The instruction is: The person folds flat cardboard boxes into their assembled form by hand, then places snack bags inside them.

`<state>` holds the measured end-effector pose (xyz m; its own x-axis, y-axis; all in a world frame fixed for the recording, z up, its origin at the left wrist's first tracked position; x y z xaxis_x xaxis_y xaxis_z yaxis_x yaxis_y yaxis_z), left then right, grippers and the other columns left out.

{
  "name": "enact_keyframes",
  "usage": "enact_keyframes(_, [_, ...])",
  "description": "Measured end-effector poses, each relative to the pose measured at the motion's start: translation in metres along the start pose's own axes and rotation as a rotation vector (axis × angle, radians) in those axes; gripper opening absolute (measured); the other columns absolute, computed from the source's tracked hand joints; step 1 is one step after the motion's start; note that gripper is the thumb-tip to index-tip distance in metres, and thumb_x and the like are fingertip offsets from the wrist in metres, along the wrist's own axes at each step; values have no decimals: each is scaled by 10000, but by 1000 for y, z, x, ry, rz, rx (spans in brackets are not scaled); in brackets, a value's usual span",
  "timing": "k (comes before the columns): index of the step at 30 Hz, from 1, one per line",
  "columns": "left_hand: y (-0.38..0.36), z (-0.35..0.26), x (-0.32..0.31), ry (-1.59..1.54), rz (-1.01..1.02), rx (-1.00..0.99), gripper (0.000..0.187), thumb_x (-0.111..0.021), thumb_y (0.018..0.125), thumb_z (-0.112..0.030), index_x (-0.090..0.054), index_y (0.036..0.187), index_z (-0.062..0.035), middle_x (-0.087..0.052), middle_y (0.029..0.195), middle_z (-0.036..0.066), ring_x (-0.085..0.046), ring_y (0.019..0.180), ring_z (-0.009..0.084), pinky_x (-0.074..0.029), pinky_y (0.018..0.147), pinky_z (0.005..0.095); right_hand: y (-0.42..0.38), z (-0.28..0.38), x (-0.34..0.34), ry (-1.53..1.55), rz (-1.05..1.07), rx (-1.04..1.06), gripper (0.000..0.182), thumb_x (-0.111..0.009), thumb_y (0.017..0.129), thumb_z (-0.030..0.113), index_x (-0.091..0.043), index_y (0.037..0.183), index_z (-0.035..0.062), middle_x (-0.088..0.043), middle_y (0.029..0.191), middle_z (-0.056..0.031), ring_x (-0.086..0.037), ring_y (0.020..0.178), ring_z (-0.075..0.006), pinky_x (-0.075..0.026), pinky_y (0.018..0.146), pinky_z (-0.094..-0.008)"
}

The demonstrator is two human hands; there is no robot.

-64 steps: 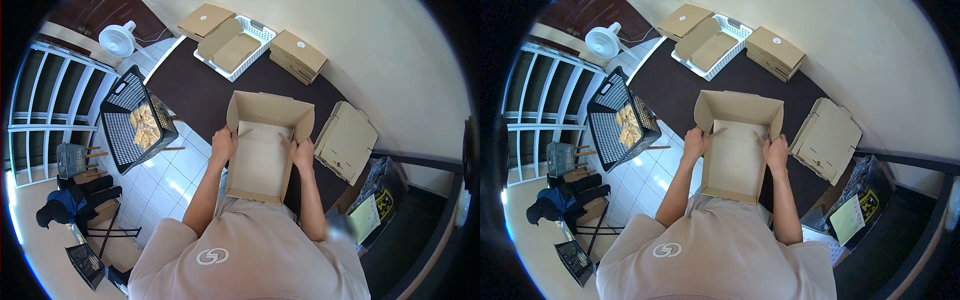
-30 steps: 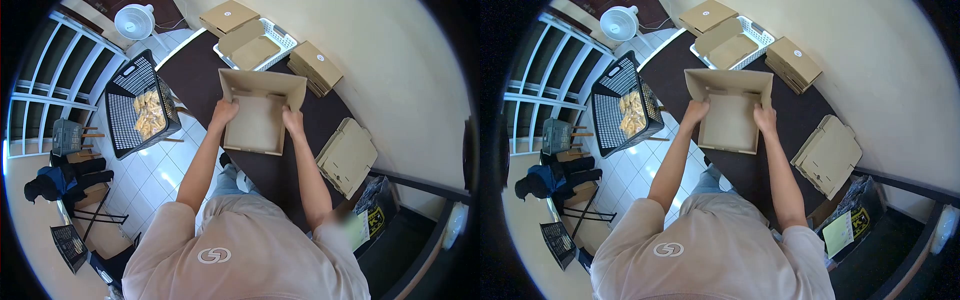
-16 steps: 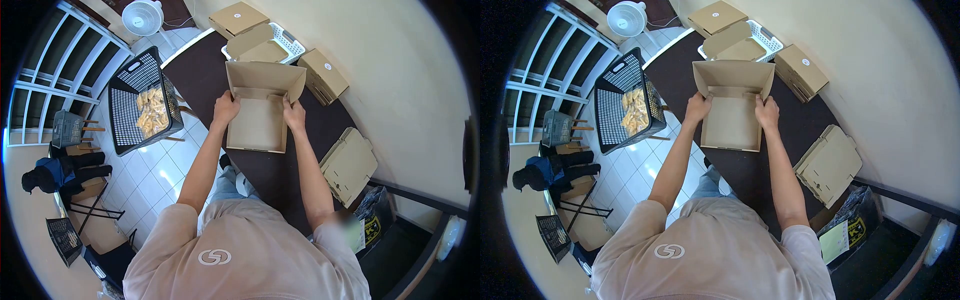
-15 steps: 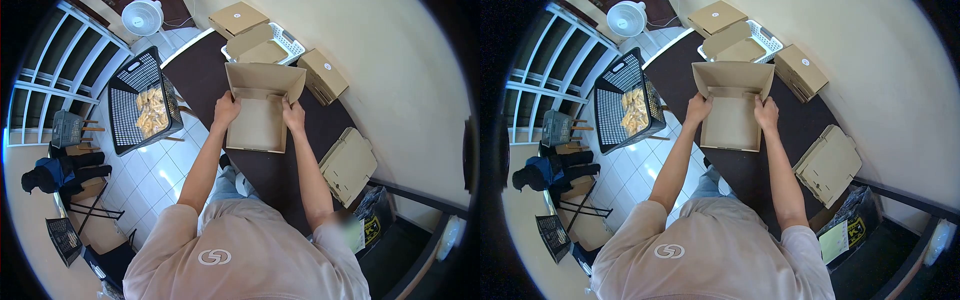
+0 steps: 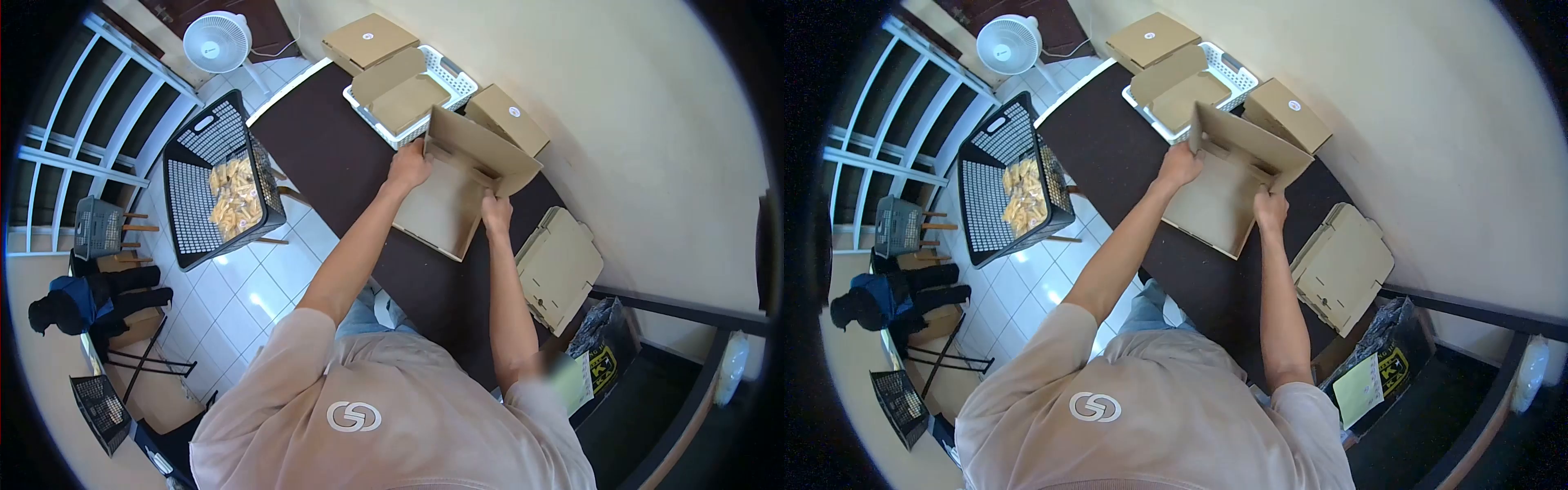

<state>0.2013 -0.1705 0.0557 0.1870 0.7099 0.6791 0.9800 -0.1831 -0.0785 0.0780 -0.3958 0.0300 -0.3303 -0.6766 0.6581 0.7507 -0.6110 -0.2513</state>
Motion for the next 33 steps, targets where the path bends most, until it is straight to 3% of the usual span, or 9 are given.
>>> enact_keyframes(2, [23, -18, -23, 46, 26, -142, 314, -569, 826, -234, -565, 1037, -1, -620, 1041, 260, -581, 1009, 424, -460, 888, 504, 18, -24, 3, 52, 31, -69, 498, -528, 866, 329, -547, 1229, -12, -602, 1168, -242, -562, 1131, -366, -480, 906, -426])
enact_keyframes(6, [59, -30, -48, 31, 129, -126, 334, -558, 852, -257, -569, 1065, 0, -608, 1073, 276, -564, 1044, 424, -442, 926, 490, 26, -30, 5, 239, 101, -103, 545, -574, 898, 384, -490, 1272, -2, -565, 1212, -176, -575, 1103, -268, -554, 801, -387])
enact_keyframes(9, [68, -28, -56, -71, 172, -125, 430, -556, 870, -211, -529, 1256, -22, -554, 1216, 274, -508, 1163, 410, -409, 981, 450, 19, -14, 10, 337, 114, -107, 548, -591, 909, 378, -458, 1279, -4, -522, 1258, -173, -559, 1107, -266, -552, 793, -380])
enact_keyframes(11, [65, -27, -35, -69, -132, -236, 423, -543, 893, -205, -519, 1274, -21, -559, 1220, 271, -500, 1185, 399, -386, 1011, 427, 33, -30, 5, 301, 48, -32, 539, -593, 911, 370, -462, 1276, -3, -520, 1257, -172, -555, 1110, -261, -551, 798, -376])
enact_keyframes(15, [37, -19, -2, -133, -170, -176, 386, -552, 904, -202, -537, 1243, -19, -610, 1148, 249, -567, 1127, 364, -433, 968, 413, 40, -46, 7, 309, -38, 74, 516, -605, 912, 332, -458, 1275, -4, -525, 1241, -163, -552, 1109, -255, -547, 811, -377])
enact_keyframes(18, [8, -7, 27, -407, -256, -183, 258, -608, 877, -149, -601, 1094, -9, -670, 879, 186, -666, 798, 268, -521, 713, 362, 16, -42, 21, 459, -8, -14, 517, -625, 902, 301, -447, 1289, 9, -519, 1242, -164, -562, 1079, -263, -539, 802, -371])
enact_keyframes(21, [-36, 28, 57, -471, -486, -233, 192, -620, 888, -175, -619, 904, 16, -631, 695, 123, -590, 584, 202, -484, 587, 325, -3, -60, 20, 638, 28, -57, 521, -635, 901, 283, -414, 1302, 33, -510, 1208, -148, -564, 1057, -266, -545, 798, -384])
enact_keyframes(23, [-82, 44, 90, -449, -494, -4, 268, -619, 901, -218, -592, 785, 22, -562, 598, 101, -529, 532, 157, -435, 525, 317, -22, -76, 25, 722, 41, -141, 463, -625, 913, 273, -420, 1262, 46, -516, 1155, -134, -574, 1023, -263, -554, 790, -378])
enact_keyframes(33, [-261, 235, 132, -277, -468, 432, 468, -595, 921, -295, -507, 617, 50, -406, 491, 120, -338, 493, 140, -332, 462, 370, -126, -113, -14, 629, 364, -251, 134, -585, 920, 194, -577, 993, 83, -633, 889, -70, -626, 739, -157, -511, 587, -265])
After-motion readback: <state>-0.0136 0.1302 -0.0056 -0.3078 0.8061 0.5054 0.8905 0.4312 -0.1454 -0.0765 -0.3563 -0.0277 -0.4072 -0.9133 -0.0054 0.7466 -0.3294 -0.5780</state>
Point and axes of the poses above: each hand's wrist, its own y-axis towards the middle knuckle, its own x-axis out of the back of the hand, z = x × y, the point moved 9 cm from there along y, towards the middle knuckle
